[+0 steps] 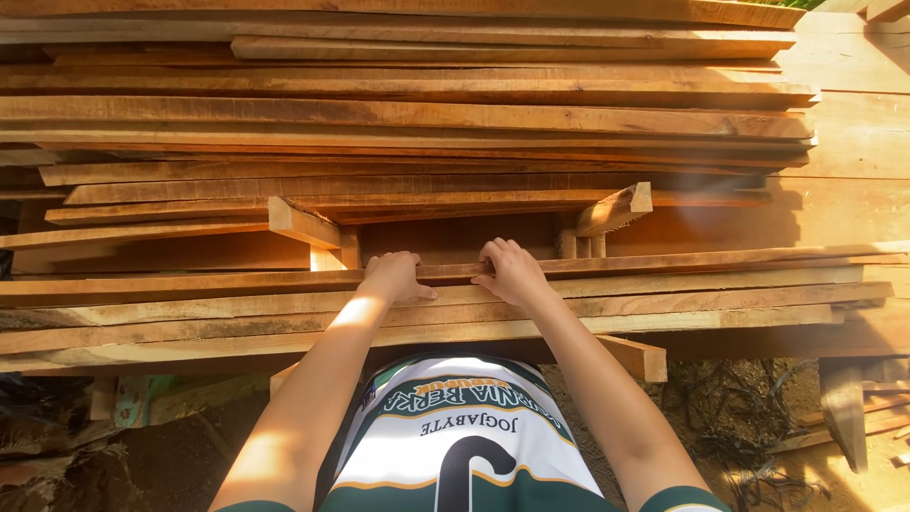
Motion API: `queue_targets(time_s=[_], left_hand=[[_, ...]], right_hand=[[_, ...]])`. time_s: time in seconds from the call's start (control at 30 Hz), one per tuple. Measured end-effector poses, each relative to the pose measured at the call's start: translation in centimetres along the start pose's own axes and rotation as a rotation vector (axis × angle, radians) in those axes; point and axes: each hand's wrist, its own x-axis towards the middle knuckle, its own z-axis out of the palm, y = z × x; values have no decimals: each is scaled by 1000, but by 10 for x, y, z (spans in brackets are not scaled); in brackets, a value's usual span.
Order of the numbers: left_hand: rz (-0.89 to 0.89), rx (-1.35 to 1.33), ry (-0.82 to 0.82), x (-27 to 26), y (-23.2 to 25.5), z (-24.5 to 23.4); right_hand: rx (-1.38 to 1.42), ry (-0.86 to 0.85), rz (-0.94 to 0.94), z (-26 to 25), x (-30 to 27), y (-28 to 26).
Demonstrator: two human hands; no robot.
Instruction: The recorder is sorting and stacking thin wood planks in a workshop environment.
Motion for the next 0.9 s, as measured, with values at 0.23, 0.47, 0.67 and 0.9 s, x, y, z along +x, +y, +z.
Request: queue_targets(time_s=[0.23, 0.47, 0.67, 0.9], left_hand=[[12, 9, -42, -18, 15, -21], [52, -8, 4, -12, 15, -11], [41, 9, -35, -25, 24, -23], [23, 30, 2, -11, 16, -8]], right_hand=[[-6, -20, -4, -7, -19, -10], [39, -55, 24, -11, -20, -11], [-126, 95, -245, 13, -22, 3], [-4, -11, -167, 4, -7, 2]])
